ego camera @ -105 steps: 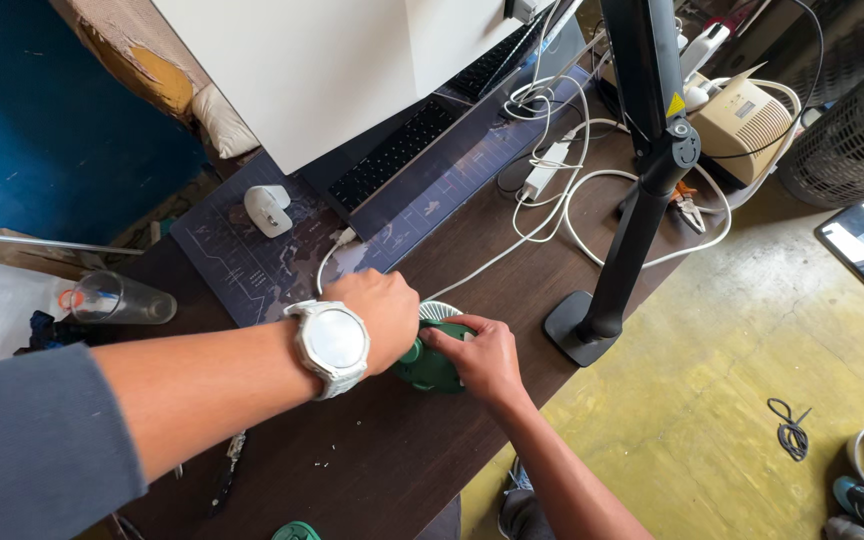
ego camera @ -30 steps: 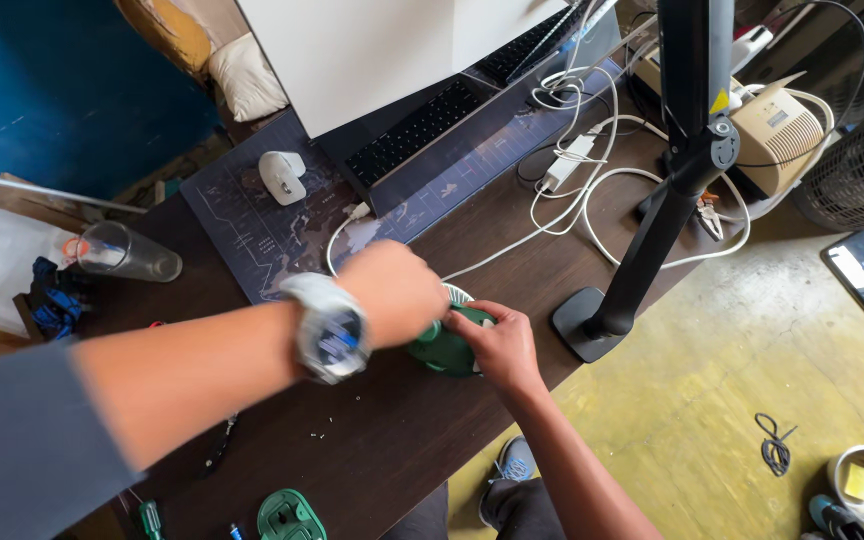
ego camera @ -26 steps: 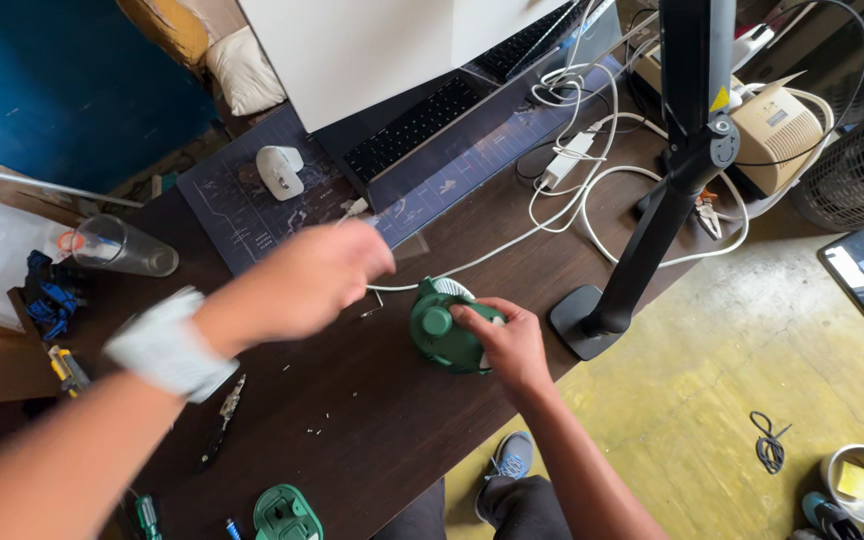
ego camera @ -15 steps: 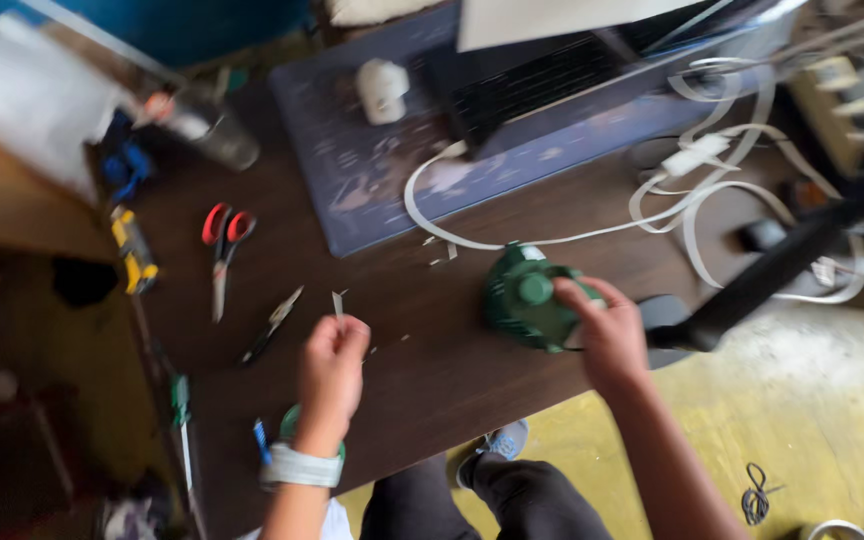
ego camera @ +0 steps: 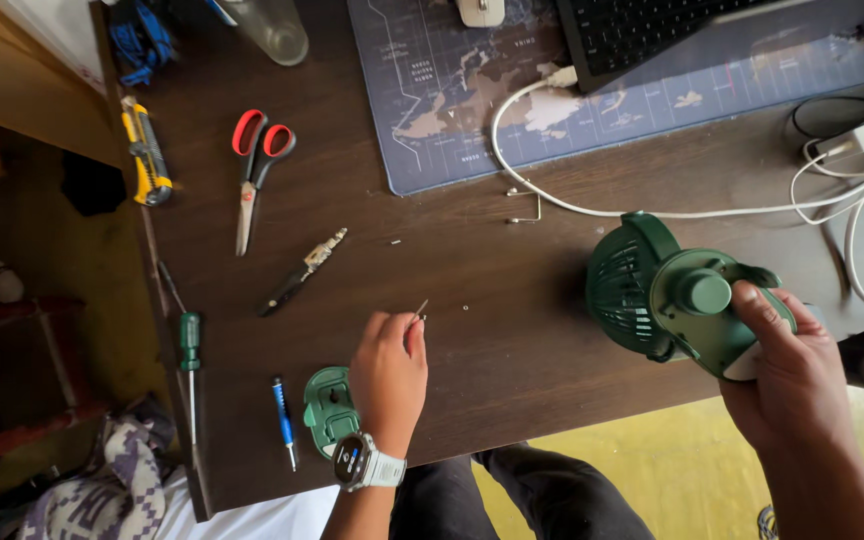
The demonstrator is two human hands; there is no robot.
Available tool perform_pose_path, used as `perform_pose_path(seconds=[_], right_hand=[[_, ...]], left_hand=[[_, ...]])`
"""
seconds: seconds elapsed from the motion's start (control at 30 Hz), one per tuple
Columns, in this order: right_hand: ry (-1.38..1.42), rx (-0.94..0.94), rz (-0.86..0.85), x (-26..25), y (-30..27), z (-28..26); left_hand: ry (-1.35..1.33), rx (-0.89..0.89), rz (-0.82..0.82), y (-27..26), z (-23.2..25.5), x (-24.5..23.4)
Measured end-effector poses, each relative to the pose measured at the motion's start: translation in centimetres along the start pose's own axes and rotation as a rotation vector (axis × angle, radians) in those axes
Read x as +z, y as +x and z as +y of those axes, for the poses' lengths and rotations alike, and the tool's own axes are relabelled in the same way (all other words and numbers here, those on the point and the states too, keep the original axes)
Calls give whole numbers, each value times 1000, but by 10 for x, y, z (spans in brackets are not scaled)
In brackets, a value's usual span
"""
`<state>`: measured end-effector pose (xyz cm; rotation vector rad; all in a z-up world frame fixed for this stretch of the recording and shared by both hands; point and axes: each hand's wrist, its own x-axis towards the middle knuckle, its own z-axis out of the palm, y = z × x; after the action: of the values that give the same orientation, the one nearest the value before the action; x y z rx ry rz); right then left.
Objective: The person disassembles a small green electric fan on a desk. They remove the front grille, then use a screwdriver to remove screws from the rear housing, separating the back cover from the fan body.
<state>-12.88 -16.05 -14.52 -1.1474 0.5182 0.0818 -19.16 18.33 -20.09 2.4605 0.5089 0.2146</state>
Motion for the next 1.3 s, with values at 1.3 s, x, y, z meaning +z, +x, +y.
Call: perform_pose_path(seconds=[1.3], right_hand=[[4, -12, 49, 43, -3, -3]], left_hand=[[-660, 239, -204, -2, 191, 13]])
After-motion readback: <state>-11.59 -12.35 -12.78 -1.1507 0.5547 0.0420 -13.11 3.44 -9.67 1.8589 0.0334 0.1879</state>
